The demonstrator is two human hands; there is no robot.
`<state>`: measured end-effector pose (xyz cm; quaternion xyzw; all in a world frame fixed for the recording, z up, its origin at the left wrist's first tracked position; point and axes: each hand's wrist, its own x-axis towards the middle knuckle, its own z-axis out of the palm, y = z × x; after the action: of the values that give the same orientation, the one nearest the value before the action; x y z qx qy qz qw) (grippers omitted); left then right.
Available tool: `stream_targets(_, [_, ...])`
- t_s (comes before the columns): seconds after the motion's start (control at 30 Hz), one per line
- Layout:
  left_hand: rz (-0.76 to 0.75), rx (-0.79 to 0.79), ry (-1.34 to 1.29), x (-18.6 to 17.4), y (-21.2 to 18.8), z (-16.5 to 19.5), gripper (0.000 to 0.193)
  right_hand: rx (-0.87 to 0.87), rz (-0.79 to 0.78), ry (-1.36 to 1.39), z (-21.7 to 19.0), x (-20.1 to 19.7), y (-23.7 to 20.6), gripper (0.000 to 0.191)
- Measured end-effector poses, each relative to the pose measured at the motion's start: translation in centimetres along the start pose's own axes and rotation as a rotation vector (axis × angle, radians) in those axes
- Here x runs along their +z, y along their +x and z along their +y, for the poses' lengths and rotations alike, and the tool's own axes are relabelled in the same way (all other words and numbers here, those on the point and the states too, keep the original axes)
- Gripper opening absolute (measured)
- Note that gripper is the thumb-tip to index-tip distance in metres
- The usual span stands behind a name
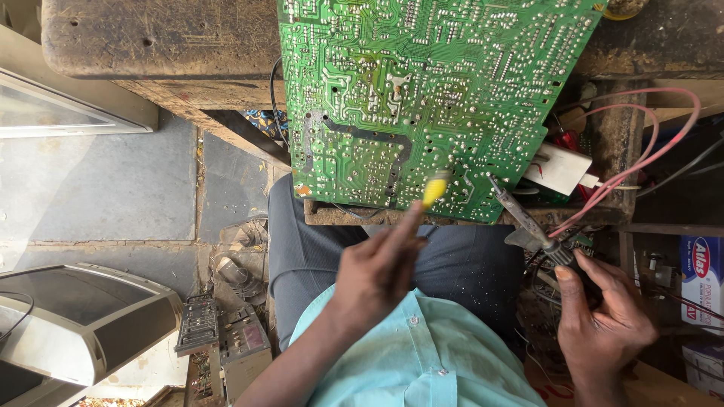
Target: The person sits on the floor with a large green circuit board propped against their legs and brushes its surface with a yellow toothbrush, moving the brush across different areas of the board while holding a soldering iron in the other hand.
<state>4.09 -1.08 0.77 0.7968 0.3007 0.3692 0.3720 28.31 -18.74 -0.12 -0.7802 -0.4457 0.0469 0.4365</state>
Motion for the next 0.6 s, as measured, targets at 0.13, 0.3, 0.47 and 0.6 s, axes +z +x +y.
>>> stream_targets(0.13, [-0.046,0.075,0.201,2.5,1.3,0.6,0.064,0.001,0.012,0.024,-0.2,0.5,0.1,0.02])
stream_targets(0.3, [-0.106,0.096,0.338,4.5,1.7,-0.3,0.075,0.024,0.025,0.105,0.1,1.0,-0.1,0.021])
stream_targets(0.47, [-0.154,0.13,0.392,4.7,1.6,-0.3,0.081,-0.01,0.043,0.104,-0.2,1.4,-0.1,0.018])
stream_targets(0.6, [-0.319,0.047,0.416,3.1,1.5,1.0,0.075,0.039,0.321,0.35,-2.0,0.7,-0.2,0.018])
